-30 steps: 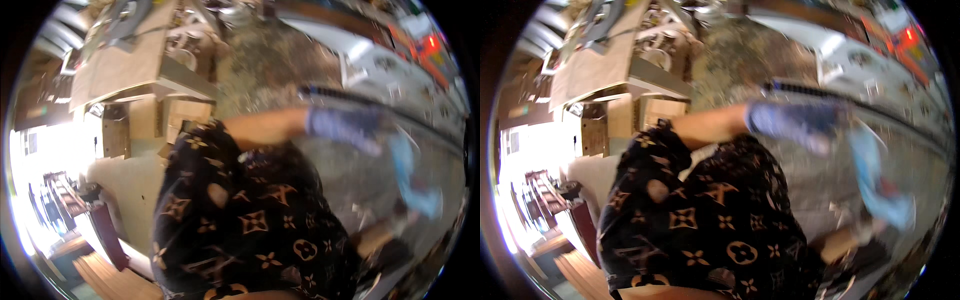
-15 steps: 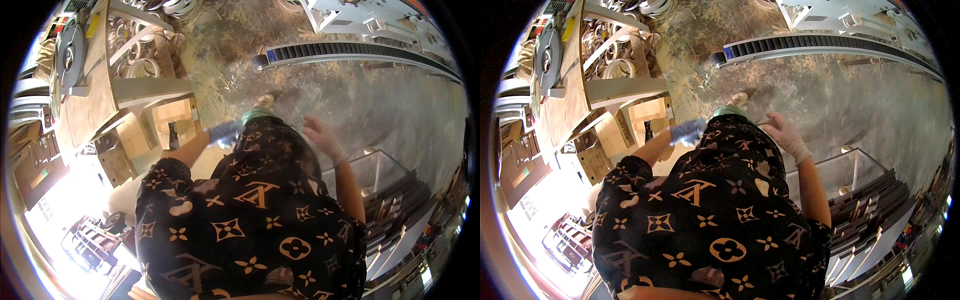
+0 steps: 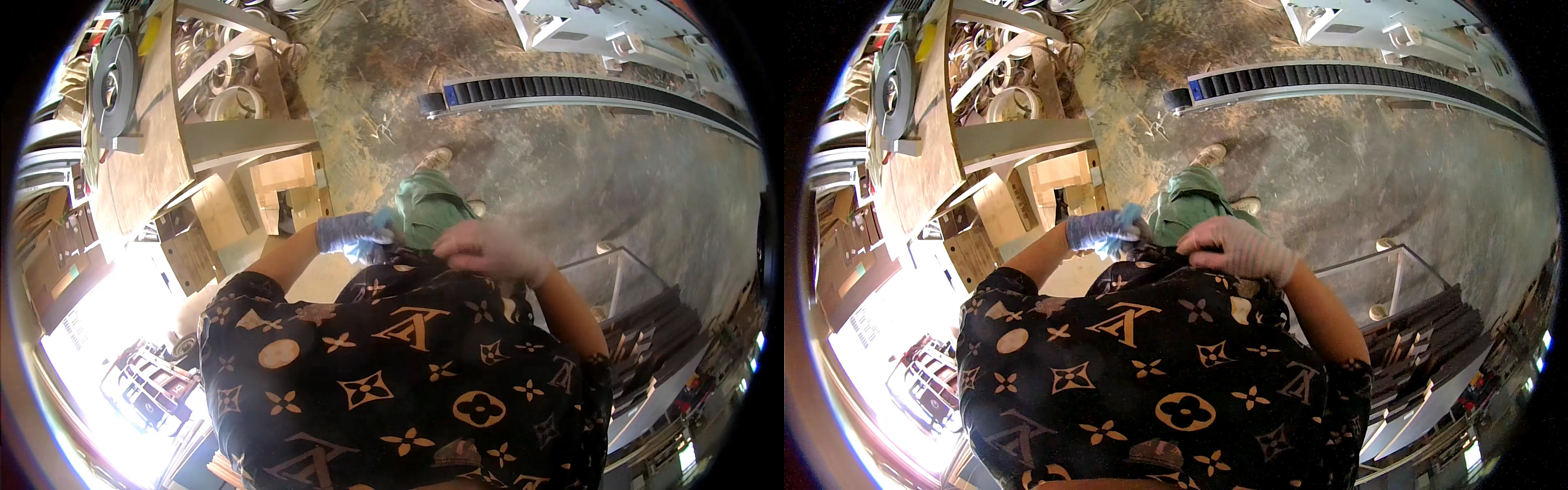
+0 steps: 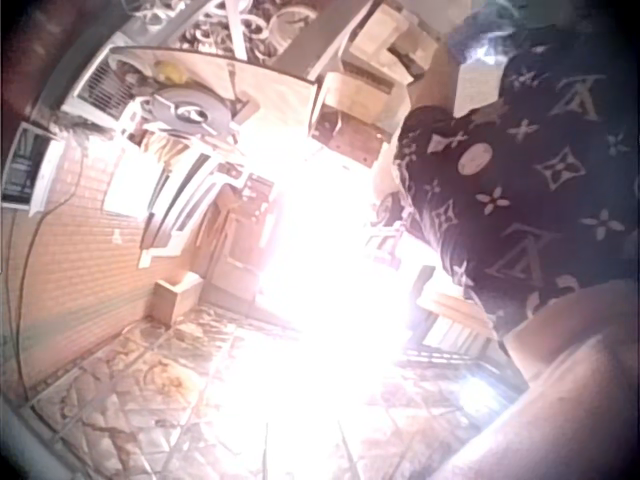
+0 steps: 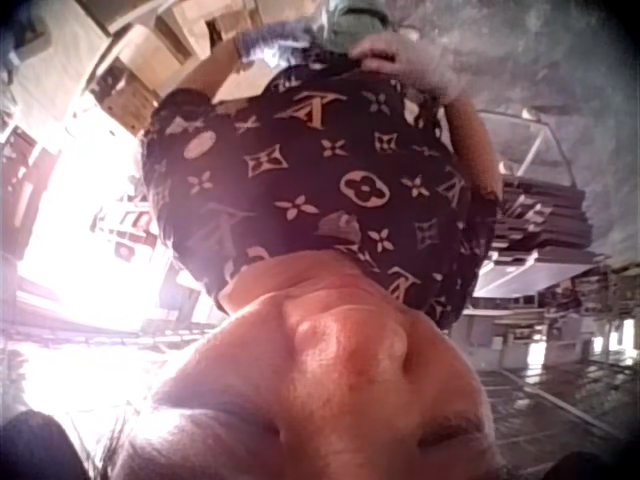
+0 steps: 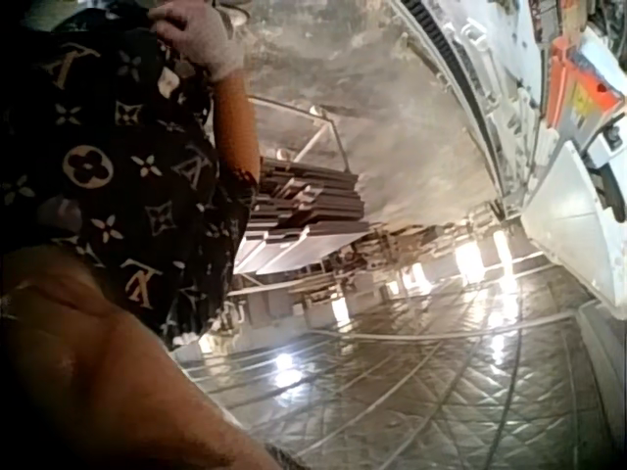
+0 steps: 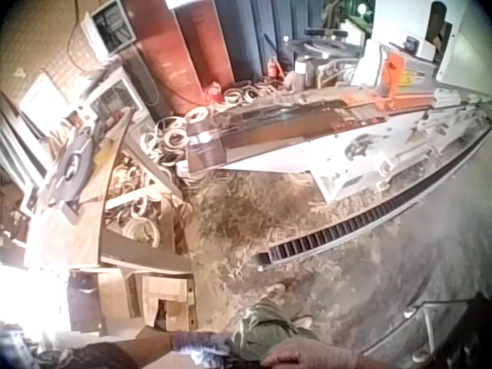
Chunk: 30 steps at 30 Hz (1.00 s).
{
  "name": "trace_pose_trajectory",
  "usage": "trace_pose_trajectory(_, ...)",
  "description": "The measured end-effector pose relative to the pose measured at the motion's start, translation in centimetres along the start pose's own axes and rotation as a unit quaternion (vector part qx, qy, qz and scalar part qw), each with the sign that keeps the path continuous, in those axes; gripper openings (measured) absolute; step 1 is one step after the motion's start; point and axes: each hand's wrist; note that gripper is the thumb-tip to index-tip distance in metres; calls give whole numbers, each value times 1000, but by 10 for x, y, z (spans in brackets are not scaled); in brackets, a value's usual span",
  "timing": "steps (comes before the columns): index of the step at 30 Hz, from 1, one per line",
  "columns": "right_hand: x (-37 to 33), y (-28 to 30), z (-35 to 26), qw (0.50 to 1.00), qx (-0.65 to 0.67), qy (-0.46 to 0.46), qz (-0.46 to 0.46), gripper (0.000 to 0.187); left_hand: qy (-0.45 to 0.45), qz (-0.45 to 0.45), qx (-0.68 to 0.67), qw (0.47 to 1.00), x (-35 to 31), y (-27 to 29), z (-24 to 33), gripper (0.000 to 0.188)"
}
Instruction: The person unpacks a metal sheet from a cardboard box, places it on a circular machine, and uses shears to cut a circular piece. The person then repeatedly picks up large metal sheets from a stack, carries them to a machine, and places them on a stack.
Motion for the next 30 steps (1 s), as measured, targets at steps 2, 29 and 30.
trace_pose_trajectory(2, -13, 0, -5, 998, -22, 51, 43, 23, 11, 112, -66, 992, 10, 15, -17, 50)
trace_pose_trajectory(29, -93, 9, -13, 943, 34, -72, 323, 31, -166, 72, 490, 853, 151, -95, 76, 28)
trace_pose_trajectory(30, -114, 17, -22, 927, 19, -68, 367, 32, -163, 60, 501, 848, 159, -107, 77, 29)
Point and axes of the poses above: each hand's wrist, its own x-axis towards the middle knuckle, its own y-axis out of the back of the hand, z = x × y, and after that the axes turned 13 degrees about z, right-handed
